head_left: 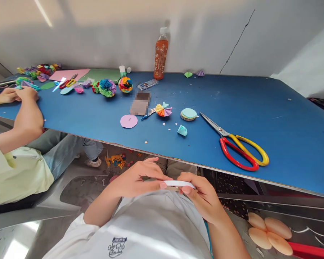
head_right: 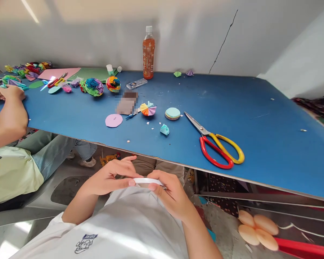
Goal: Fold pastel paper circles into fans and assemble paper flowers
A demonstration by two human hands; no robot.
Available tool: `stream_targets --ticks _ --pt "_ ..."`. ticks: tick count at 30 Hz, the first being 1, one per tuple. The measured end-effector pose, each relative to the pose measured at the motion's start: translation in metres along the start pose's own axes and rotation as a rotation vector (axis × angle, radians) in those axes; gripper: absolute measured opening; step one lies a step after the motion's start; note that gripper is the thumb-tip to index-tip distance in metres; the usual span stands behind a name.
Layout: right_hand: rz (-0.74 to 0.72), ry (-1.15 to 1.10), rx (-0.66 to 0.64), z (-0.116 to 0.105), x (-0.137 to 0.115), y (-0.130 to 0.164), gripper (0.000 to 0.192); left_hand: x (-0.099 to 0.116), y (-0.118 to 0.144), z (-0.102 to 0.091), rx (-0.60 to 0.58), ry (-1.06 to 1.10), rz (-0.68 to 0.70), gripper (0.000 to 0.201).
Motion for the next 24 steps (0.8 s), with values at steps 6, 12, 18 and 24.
stream_targets --ticks 6,12,18,24 --pt "0.114 0.194 0.13 -0.007 0.008 0.001 0.04 -0.001 0.003 -0.003 0.365 -0.151 0.398 0.013" --pt "0.092 0.175 0.121 -0.002 0.009 0.003 0.039 -0.014 0.001 -0.007 0.337 0.063 0.213 0.008" --pt "0.125 -0.01 0.264 -0.001 0.021 0.003 0.04 -0.027 0.006 -0.014 0.424 0.403 0.196 0.008" --pt "0.26 0.026 0.158 0.012 0.047 0.011 0.038 -0.02 0.01 -0.026 0.566 0.496 0.41 0.013"
Point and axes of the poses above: each hand's wrist, its own y-axis away from the middle knuckle, its own z-axis out of the palm, x = y × z, the point moved 6 cm from there along -y, towards the middle knuckle, and after that the axes turned 15 degrees about y, right-handed, at the moved point
